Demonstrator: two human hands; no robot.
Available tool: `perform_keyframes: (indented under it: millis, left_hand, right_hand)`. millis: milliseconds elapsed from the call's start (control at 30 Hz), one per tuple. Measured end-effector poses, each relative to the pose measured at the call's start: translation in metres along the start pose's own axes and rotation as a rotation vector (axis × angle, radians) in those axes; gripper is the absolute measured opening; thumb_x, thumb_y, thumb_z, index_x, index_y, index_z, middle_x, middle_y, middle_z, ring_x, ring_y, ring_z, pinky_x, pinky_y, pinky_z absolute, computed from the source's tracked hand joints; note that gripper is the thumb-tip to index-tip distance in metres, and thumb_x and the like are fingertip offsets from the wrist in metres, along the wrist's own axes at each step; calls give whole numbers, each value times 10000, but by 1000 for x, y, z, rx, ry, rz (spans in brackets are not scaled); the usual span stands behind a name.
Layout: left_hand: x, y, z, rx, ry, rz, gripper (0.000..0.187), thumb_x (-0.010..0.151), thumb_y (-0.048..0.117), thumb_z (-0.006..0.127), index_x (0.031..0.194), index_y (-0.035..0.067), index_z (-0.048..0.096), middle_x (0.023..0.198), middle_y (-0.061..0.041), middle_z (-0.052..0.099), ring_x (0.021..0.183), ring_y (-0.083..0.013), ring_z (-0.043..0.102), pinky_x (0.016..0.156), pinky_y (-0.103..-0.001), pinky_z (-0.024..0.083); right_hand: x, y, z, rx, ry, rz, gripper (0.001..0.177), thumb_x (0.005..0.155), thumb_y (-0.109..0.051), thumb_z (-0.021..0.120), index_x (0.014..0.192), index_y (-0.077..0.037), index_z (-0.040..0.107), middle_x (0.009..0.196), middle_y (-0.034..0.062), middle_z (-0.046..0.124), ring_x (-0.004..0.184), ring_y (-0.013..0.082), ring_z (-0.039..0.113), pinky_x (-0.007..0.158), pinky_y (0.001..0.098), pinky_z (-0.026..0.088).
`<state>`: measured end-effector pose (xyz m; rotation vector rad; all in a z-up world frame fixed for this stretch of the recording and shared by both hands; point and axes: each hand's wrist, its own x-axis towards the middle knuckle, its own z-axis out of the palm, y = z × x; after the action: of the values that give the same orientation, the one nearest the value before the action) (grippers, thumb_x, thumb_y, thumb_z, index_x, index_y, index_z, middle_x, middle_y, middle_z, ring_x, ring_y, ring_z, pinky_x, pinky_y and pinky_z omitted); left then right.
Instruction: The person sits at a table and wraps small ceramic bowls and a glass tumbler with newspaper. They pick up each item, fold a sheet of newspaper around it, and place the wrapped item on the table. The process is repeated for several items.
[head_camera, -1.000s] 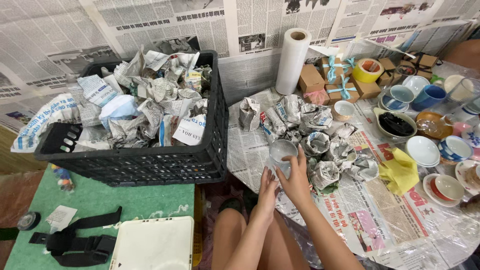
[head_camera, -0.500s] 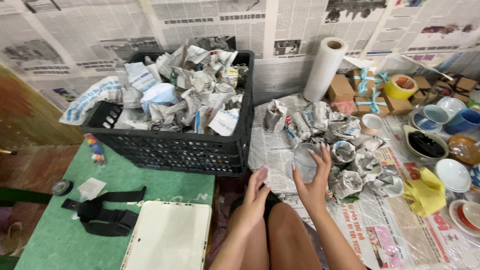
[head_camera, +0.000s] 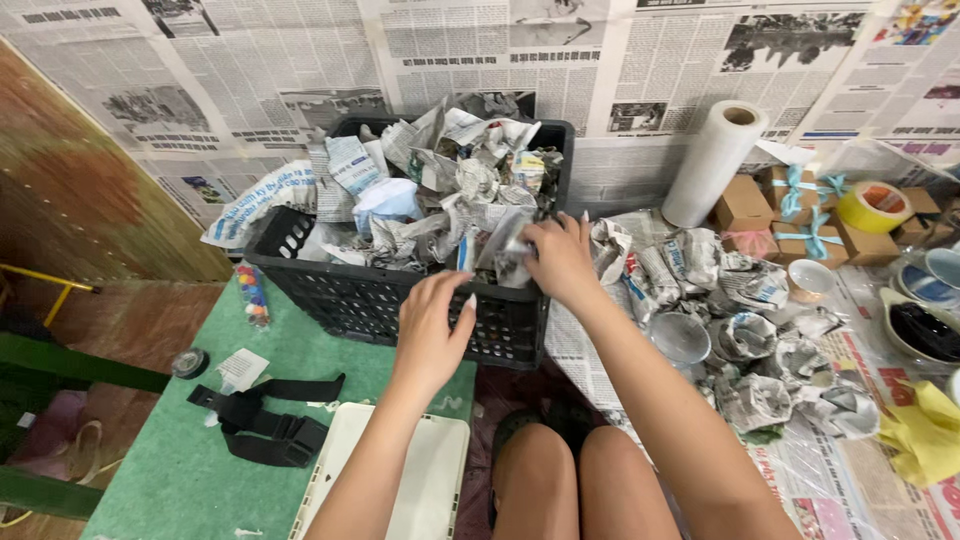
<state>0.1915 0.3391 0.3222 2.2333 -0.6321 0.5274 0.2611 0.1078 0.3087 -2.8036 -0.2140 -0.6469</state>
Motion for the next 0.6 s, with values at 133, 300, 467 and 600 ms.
perform_keyframes:
  millis: [133, 300, 467, 600]
  left_hand:
    - [34, -21, 11, 55, -25, 27, 597, 905, 347, 726, 1369, 18, 546, 1356, -176, 571, 1290, -384, 502, 1065, -499, 399]
    - [73, -44, 30, -43, -104, -132, 595, 854, 399, 752, 1277, 10, 597, 1195, -200, 656, 1099, -373, 634, 907, -455, 506]
    - [84, -91, 30, 46, -42, -435, 346, 1032, 350, 633, 1065, 9, 678, 949, -142, 747, 881, -307, 739, 802, -425, 549]
    - [84, -116, 25, -719, 190, -406, 331, 1013, 221, 618, 1254, -6, 622, 1091, -112, 717, 984, -264, 656, 848, -391, 523]
  right_hand:
    - [33, -4, 27, 929, 95, 285, 295, 990, -233, 673, 1225, -71, 598, 1100, 132, 706, 1040, 227, 674, 896, 308, 519]
    - [49, -20, 57, 1443, 268, 222, 266, 1098, -200, 593, 1290, -27, 531, 1202, 114, 642, 1123, 187, 572, 959, 304, 481]
    - [39, -8, 58, 1404, 210, 420, 402, 1063, -320, 506, 1393, -95, 466, 1394, 107, 575, 1336, 191, 538, 1092, 345, 418]
    - [38, -17, 54, 1334, 61, 359, 521, 988, -350, 580, 1403, -62, 453, 1417, 131, 554, 1321, 265, 548, 1058, 406, 474]
